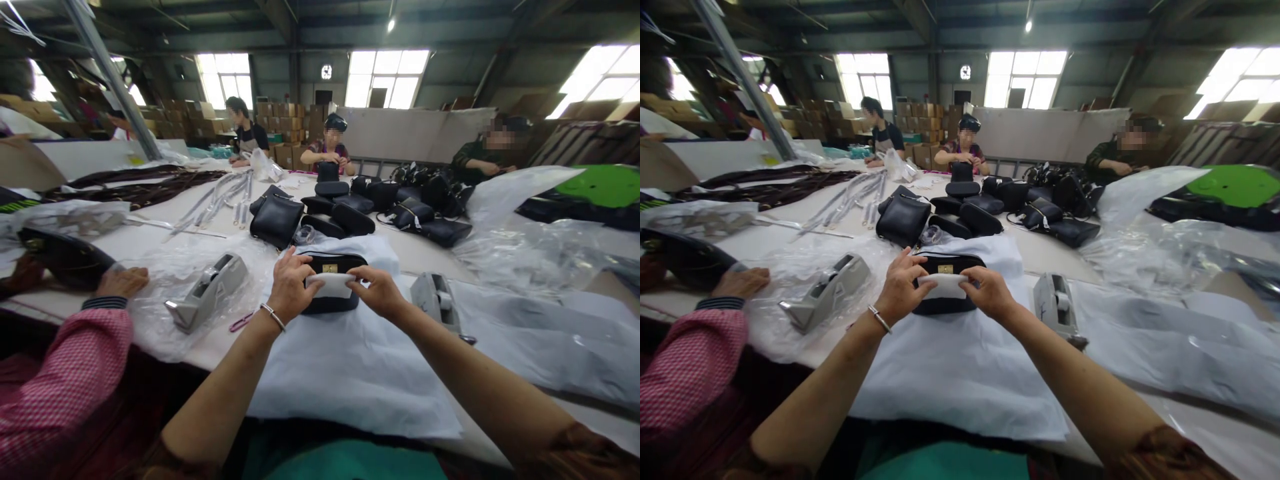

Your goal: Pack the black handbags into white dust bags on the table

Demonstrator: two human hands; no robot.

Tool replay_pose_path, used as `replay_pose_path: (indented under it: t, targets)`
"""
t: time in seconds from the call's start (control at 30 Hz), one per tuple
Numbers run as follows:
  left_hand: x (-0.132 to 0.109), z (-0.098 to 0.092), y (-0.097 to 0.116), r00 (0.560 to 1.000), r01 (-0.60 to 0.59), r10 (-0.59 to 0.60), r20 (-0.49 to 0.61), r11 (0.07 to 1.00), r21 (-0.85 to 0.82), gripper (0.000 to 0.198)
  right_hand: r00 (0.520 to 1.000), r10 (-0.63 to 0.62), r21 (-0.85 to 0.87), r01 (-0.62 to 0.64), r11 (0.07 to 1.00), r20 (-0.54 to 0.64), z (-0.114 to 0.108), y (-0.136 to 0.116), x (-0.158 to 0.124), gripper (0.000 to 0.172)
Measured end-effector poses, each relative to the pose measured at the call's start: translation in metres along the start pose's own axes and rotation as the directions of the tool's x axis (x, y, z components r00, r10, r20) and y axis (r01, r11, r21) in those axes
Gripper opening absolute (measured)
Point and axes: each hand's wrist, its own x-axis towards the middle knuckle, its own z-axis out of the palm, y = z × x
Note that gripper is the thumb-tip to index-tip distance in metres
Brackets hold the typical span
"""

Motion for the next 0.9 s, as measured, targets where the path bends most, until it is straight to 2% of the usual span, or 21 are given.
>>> replay_pose_path:
  t: [0.17, 0.33, 0.47, 0.67, 0.8, 0.9]
  targets:
    - [0.013, 0.000, 0.010, 0.999, 0.017, -0.023, 0.038, 0.991, 0.136, 0.023, 0.998, 0.057, -0.076, -0.058, 0.995, -0.019, 0.005, -0.001, 0.008, 0.013]
    - [0.029, -0.004, 0.013, 0.994, -0.019, -0.008, 0.105, 0.968, 0.252, 0.072, 0.995, 0.104, -0.137, -0.104, 0.985, -0.007, 0.007, 0.002, 0.016, 0.012]
    - [0.047, -0.008, 0.012, 0.983, -0.077, 0.022, 0.183, 0.950, 0.302, 0.089, 0.995, 0.096, -0.122, -0.094, 0.988, 0.008, 0.008, 0.006, 0.018, 0.013]
    - [0.071, 0.000, 0.007, 0.908, -0.158, 0.024, 0.419, 0.944, 0.288, 0.096, 0.998, 0.065, -0.087, -0.066, 0.994, -0.014, 0.009, 0.010, 0.021, 0.011]
    - [0.082, 0.005, 0.009, 0.871, -0.213, 0.027, 0.491, 0.920, 0.328, 0.077, 0.998, 0.048, -0.110, -0.052, 0.993, -0.030, 0.012, 0.014, 0.019, 0.010]
    - [0.092, 0.007, 0.014, 0.827, -0.268, 0.035, 0.561, 0.902, 0.339, 0.067, 1.000, 0.016, -0.122, -0.018, 0.992, -0.013, 0.010, 0.015, 0.019, 0.008]
